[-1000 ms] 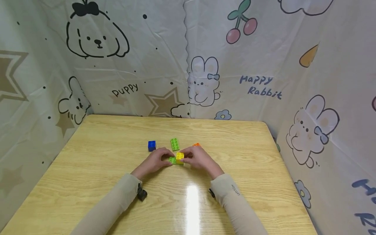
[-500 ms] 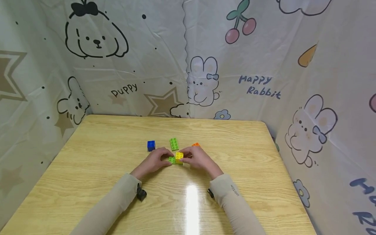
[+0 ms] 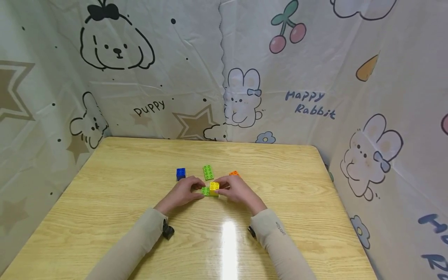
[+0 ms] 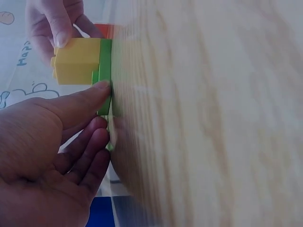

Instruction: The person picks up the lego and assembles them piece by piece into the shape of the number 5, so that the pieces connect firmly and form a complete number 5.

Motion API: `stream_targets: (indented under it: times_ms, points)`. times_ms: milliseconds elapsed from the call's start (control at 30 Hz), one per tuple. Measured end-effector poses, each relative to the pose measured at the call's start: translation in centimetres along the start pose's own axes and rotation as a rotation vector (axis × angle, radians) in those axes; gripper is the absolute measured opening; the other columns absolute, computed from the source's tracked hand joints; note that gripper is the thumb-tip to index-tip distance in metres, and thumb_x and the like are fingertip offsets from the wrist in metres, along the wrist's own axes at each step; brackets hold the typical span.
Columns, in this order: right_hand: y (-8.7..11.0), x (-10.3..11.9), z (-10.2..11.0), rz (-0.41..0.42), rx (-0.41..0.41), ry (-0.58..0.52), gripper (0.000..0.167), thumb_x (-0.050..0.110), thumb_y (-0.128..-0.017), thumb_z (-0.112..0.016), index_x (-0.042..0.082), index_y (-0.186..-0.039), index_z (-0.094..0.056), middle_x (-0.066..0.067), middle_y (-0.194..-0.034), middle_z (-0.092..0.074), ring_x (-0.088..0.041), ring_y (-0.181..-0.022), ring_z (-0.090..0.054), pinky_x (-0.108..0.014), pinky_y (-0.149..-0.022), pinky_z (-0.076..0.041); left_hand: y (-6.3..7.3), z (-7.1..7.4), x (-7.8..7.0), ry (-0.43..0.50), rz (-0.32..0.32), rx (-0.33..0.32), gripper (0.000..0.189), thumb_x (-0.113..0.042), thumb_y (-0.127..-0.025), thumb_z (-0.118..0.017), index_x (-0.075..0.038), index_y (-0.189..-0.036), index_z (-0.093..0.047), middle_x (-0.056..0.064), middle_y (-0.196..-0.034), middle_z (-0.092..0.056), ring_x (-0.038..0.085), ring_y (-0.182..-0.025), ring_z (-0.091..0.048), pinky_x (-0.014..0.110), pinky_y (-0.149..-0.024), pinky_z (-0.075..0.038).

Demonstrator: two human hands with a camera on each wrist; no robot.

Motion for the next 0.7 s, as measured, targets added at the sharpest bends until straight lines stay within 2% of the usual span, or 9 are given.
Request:
stream_targets:
  times_ms: [433,700]
  points:
    - [0.04,-0.06,-0.12,0.008,-0.001,-0.023,0.034,0.019,-0.098,-0.073,0.010,-0.132,-0.071,-0.005,-0.116,-0.075,-0.020,-0.106,-0.072,-0.038,-0.095,-0.059,-0.14,0.03,0.19,0.060,0.017,0.013,0.027,-0.015,-0.086,-0.086,-0.014,-0.111,-0.076,0.000,-0.104,-0.070,0.014,-0.095,-0.063,0.036,-0.089,-0.055]
    - [0.11,-0.06,-0.10,0.006,0.001,-0.021,0.034,0.019,-0.099,-0.072,0.011,-0.132,-0.071,-0.005,-0.117,-0.074,-0.021,-0.107,-0.072,-0.039,-0.096,-0.059,-0.23,-0.10,0.33,0.099,0.006,0.017,0.026,-0.014,-0.087,-0.085,-0.014,-0.111,-0.076,0.000,-0.105,-0.071,0.014,-0.095,-0.063,0.036,-0.090,-0.055]
Point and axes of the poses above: each hand's wrist, its own y-axis away from the middle knuckle, its own z-axis out of the back of the hand, x = y × z, the point moved 9 cm from there along -y, towards the middle knuckle
